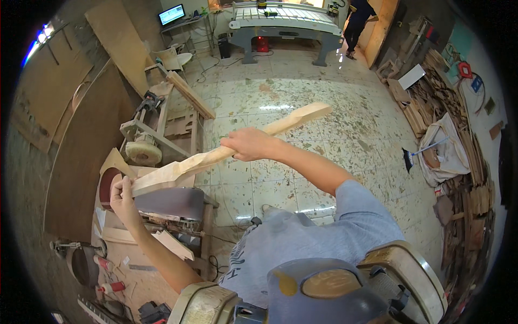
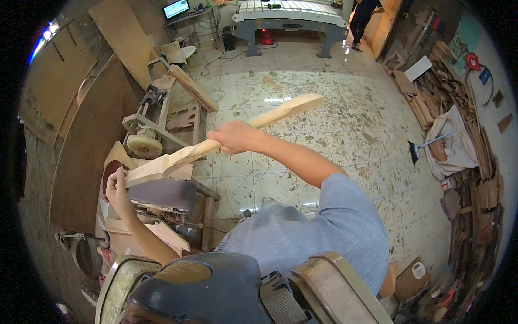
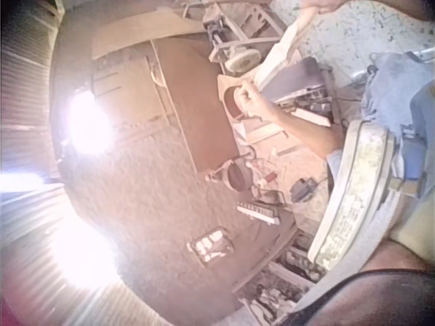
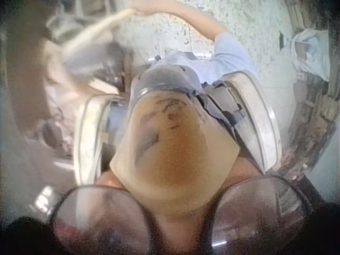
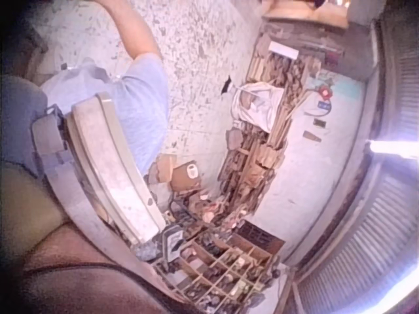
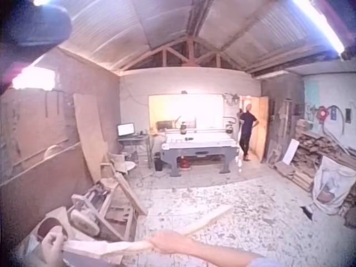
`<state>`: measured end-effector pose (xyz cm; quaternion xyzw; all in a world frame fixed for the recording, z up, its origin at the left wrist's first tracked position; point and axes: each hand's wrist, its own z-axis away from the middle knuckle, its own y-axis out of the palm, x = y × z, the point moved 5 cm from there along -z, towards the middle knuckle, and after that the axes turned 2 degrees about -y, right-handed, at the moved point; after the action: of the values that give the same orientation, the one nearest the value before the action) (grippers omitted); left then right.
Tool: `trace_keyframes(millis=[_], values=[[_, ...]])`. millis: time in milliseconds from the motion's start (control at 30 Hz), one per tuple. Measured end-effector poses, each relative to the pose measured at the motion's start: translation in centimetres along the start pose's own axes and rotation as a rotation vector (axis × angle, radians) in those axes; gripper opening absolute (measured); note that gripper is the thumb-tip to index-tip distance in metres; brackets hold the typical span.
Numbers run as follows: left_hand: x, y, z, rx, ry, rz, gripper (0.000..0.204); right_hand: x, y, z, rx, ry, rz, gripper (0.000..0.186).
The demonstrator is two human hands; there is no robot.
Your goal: The person shapes a wooden guitar neck by pressing it against a running belt sander, turning it over to work on different sides, and checking the progress by holding it up.
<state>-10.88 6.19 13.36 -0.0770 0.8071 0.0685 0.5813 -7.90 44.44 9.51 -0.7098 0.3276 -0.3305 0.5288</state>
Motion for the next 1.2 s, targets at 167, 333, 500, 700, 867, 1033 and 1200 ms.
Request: trace_keyframes(millis=[167, 333, 500, 700, 867, 1033, 1200], values=[[0.9, -0.8, 0.6, 0.071, 0.053, -0.25, 0.018, -0.7, 0.9, -0.5, -0.063, -0.02, 0.073, 0.032], [1.6, -0.2, 1.6, 0.122, 0.043, -0.314, 0.016, -0.8, 1.3, -0.9, -0.076, -0.048, 0.151, 0.029], [2.3, 0.8, 2.0, 0.195, 0.146, -0.685, 0.02, -0.6, 1.7, -1.5, -0.103, -0.063, 0.2, 0.027], [4.4, 3.1, 1.9, 0.342, 0.175, -1.023, 0.042, -1.3, 3.7, -2.6, -0.105, -0.102, 0.232, 0.024], [7.9, 3.2, 0.9, 0.419, 0.098, -1.132, 0.053, -1.3, 5.2, -3.7, -0.074, -0.146, 0.231, 0.024], [9.5, 3.7, 1.0, 0.438, 0.052, -1.219, 0.059, -1.9, 6.3, -5.1, 0.006, -0.136, 0.267, 0.023], [11.0, 3.2, 0.6, 0.437, 0.023, -1.299, 0.063, -2.5, 7.1, -6.8, -0.01, -0.203, 0.257, 0.024]])
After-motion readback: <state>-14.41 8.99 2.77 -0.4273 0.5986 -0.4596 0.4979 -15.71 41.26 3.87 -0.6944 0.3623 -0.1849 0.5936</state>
